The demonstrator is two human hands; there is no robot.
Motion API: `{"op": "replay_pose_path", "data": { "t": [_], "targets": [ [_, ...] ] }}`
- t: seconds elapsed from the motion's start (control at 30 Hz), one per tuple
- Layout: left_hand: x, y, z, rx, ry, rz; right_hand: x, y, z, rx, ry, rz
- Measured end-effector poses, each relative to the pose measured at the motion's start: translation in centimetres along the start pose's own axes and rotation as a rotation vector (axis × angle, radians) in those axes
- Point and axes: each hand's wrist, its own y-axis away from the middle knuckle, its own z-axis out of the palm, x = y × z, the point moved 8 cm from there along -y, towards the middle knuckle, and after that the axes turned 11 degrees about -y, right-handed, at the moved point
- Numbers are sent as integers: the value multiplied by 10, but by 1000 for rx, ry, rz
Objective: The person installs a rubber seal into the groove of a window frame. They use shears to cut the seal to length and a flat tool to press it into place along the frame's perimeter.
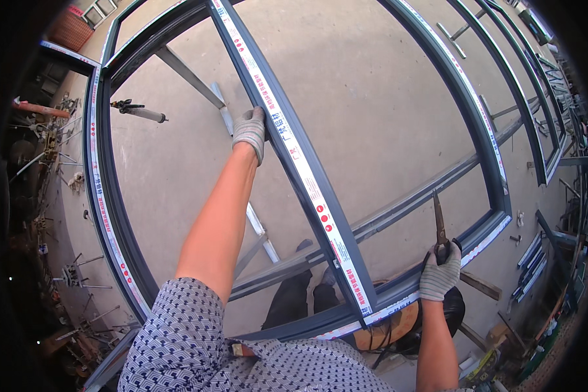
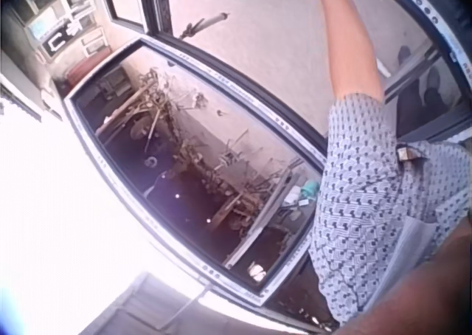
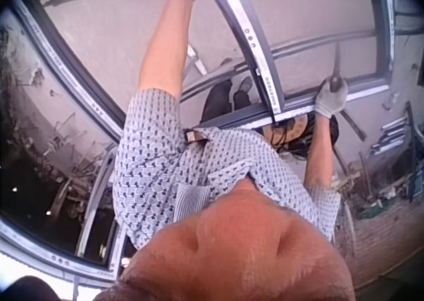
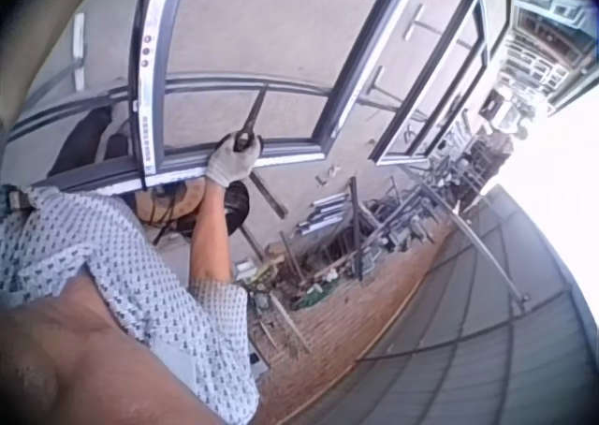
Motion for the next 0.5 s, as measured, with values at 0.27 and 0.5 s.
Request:
{"op": "replay_pose_path", "data": {
  "t": [0.27, 0.5],
  "targets": [
    [7, 20, -3, 40, -23, 14, 1, 0, 2, -20, -93, 95],
    [-17, 16, 4, -12, -2, 13, -9, 0, 1, -10, -47, 61]
  ]
}}
